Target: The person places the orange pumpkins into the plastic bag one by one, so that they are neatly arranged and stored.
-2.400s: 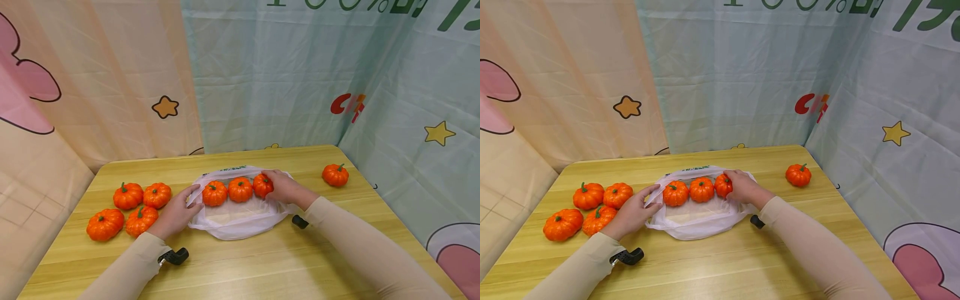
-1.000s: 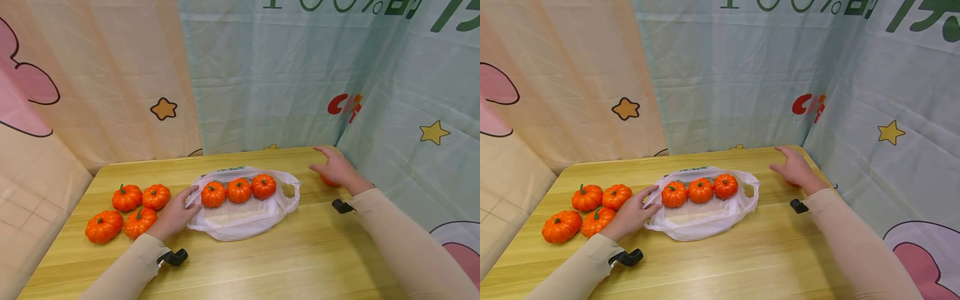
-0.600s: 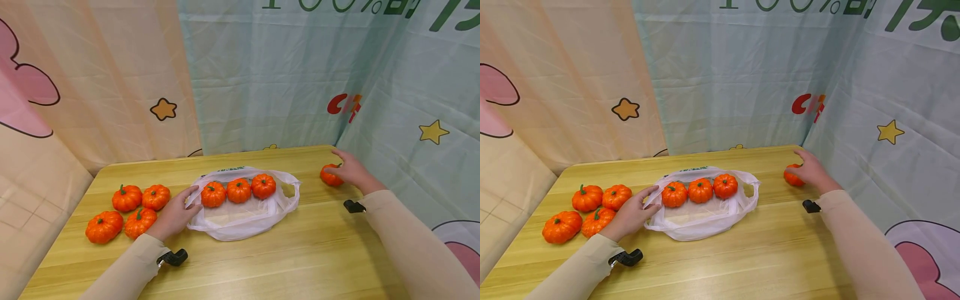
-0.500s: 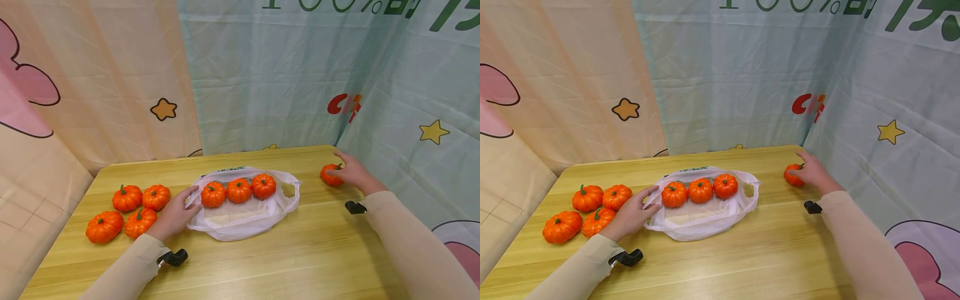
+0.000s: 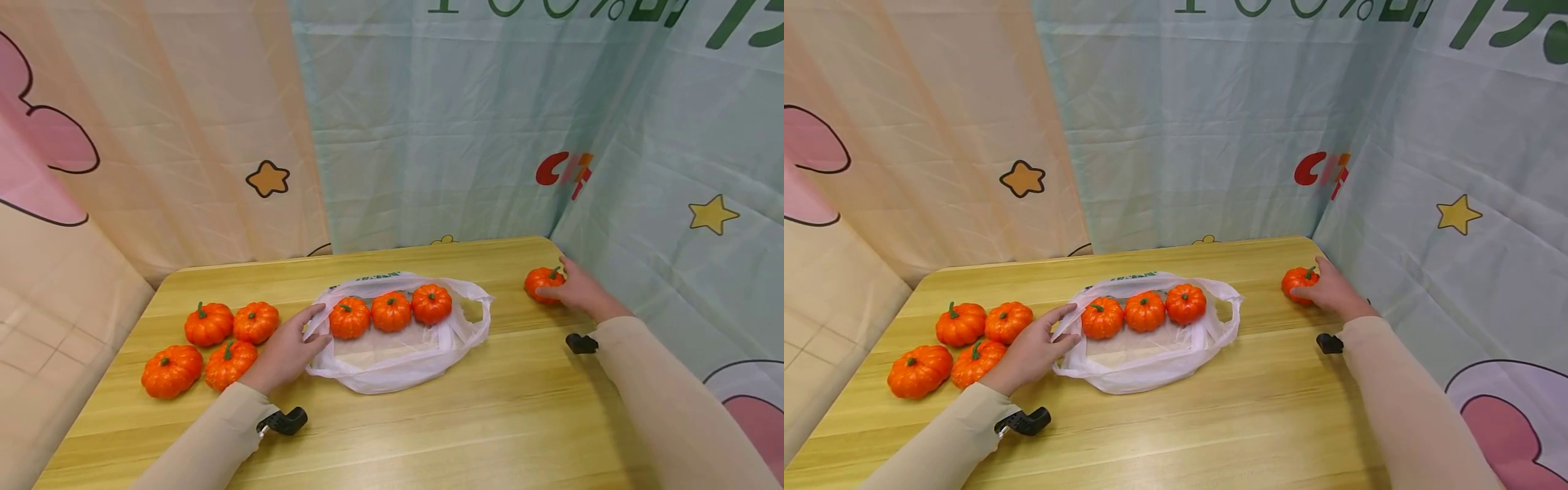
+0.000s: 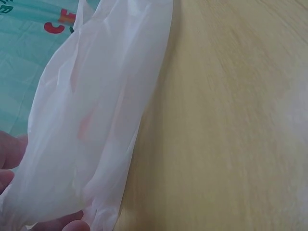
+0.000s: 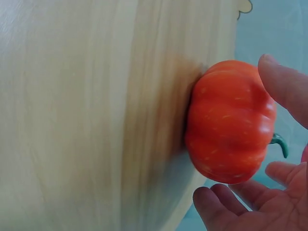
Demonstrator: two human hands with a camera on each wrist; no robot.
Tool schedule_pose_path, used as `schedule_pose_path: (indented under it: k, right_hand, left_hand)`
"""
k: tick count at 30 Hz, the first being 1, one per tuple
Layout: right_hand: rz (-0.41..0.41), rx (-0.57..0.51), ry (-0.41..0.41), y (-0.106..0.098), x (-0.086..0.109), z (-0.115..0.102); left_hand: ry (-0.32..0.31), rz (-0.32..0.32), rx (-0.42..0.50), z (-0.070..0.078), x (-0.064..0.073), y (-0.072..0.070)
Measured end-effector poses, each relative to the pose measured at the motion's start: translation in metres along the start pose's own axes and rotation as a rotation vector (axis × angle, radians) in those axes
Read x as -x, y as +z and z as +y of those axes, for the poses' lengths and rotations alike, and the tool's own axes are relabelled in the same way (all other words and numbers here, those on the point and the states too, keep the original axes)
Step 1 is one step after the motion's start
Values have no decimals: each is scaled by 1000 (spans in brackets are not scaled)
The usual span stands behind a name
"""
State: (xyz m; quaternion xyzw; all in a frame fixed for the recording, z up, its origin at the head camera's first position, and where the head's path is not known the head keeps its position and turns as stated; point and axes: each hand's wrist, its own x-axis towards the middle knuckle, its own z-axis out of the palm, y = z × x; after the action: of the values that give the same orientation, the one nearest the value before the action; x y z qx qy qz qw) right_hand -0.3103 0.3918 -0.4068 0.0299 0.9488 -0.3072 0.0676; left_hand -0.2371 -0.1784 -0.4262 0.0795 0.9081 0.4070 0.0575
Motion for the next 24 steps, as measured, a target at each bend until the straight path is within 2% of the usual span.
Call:
schedule_pose_path:
  k: [9, 24]
  right_hand:
    - [-11, 13, -10, 5, -3, 6]
    - [-11, -34, -48, 7, -3, 12]
  left_hand:
    - [8, -3, -2, -1, 0, 0]
    - [13, 0, -14, 0, 2, 0]
